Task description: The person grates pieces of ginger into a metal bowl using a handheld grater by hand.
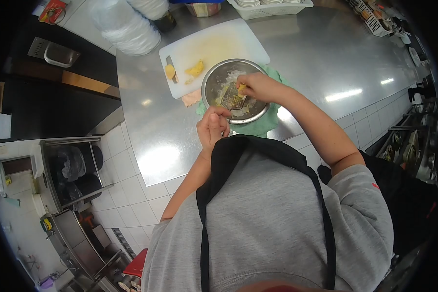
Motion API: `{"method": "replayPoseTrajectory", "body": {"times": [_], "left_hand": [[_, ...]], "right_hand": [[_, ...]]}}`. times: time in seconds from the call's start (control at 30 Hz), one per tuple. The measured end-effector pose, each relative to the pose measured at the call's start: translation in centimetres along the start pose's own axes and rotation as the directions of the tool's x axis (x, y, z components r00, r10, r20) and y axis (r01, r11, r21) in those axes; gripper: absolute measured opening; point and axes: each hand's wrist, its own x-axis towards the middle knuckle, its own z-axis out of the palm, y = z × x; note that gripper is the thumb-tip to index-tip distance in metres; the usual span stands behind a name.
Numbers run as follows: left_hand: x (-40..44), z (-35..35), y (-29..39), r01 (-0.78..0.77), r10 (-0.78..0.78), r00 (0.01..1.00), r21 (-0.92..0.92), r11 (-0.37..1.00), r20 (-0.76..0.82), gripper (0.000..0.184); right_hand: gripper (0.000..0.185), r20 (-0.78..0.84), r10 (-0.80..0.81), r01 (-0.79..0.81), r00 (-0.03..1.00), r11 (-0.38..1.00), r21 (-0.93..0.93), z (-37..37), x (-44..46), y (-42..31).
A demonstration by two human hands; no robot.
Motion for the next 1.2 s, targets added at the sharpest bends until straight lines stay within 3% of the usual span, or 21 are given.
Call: {"method": "replayPoseTrajectory", "body": {"times": [0.13, 0.2, 0.23, 0.33, 0.37, 0.47, 0.5, 0.6, 0.67, 0.9, 0.97, 1.0, 1.07, 1.1, 1.2], "left_hand": [[0.0, -0.1, -0.1, 0.001, -0.001, 1.0, -0.002, 1.0, 0.015, 0.046], [-0.2, 0.0, -0.2, 0.016, -0.016, 1.0, 0.002, 1.0, 0.021, 0.046], [-0.2, 0.1, -0.2, 0.011, -0.011, 1.0, -0.009, 1.0, 0.023, 0.046], [0.1, 0.0, -0.1, 0.003, -0.003, 1.0, -0.008, 1.0, 0.018, 0.046], [-0.1, -0.1, -0.1, 0.022, -0.022, 1.0, 0.005, 1.0, 0.017, 0.047], [-0.2, 0.1, -0.1, 0.032, -0.032, 0.999, 0.0, 1.0, 0.024, 0.047], [-0.2, 0.2, 0.0, 0.03, -0.03, 0.999, -0.004, 1.0, 0.029, 0.047], [-0.2, 0.0, 0.2, 0.026, -0.026, 1.0, 0.016, 1.0, 0.004, 0.046], [-0.1, -0.2, 0.2, 0.026, -0.026, 1.0, -0.009, 1.0, -0.014, 0.046], [0.1, -0.1, 0.4, 0.015, -0.015, 1.0, 0.015, 1.0, 0.001, 0.044], [0.1, 0.0, 0.4, 0.013, -0.013, 0.999, -0.001, 1.0, -0.041, 0.044], [-0.4, -0.1, 0.3, 0.023, -0.023, 0.999, 0.001, 1.0, -0.04, 0.044], [-0.3, 0.2, 0.1, 0.04, -0.04, 0.999, -0.007, 0.999, 0.0, 0.043], [-0.2, 0.3, 0.1, 0.039, -0.039, 0.999, -0.007, 0.999, 0.001, 0.043], [0.1, 0.0, 0.3, 0.013, -0.013, 1.0, -0.02, 1.0, -0.02, 0.043]], "right_hand": [[0.018, -0.12, -0.064, 0.073, 0.991, 0.995, 0.066, 1.5, -0.9, -3.5], [0.018, -0.169, -0.036, 0.036, 0.985, 0.999, -0.002, 2.0, -0.7, -2.9], [0.018, -0.133, 0.032, -0.036, 0.991, 0.999, -0.03, 1.4, 0.2, -1.6], [0.017, -0.112, -0.004, -0.001, 0.994, 0.999, -0.046, 1.4, 0.4, -2.0], [0.017, -0.034, -0.061, 0.06, 0.998, 0.998, -0.017, 1.7, 0.0, -2.7], [0.016, 0.01, -0.008, 0.009, 1.0, 0.998, -0.058, 1.2, 0.5, -1.7], [0.016, -0.075, -0.036, 0.028, 0.997, 0.994, -0.102, 0.9, 0.8, -1.1], [0.016, -0.011, -0.006, 0.005, 1.0, 0.997, -0.077, 1.6, 1.0, -1.2], [0.015, -0.014, -0.108, 0.108, 0.994, 0.994, 0.02, 1.5, 0.5, -2.0], [0.015, -0.03, 0.003, -0.005, 1.0, 0.998, -0.061, 1.8, 2.4, 0.4], [0.016, -0.026, -0.196, 0.197, 0.98, 0.98, 0.029, 1.7, 1.0, -1.9], [0.016, -0.023, -0.191, 0.192, 0.981, 0.981, 0.038, 2.2, 1.2, -1.2], [0.016, -0.066, 0.02, -0.022, 0.998, 0.999, -0.032, 2.2, 2.4, 1.2], [0.015, -0.076, 0.036, -0.039, 0.996, 0.999, -0.038, 1.8, 2.6, 0.7], [0.015, -0.005, -0.084, 0.084, 0.996, 0.992, 0.091, 2.2, 1.4, -2.2]]}}
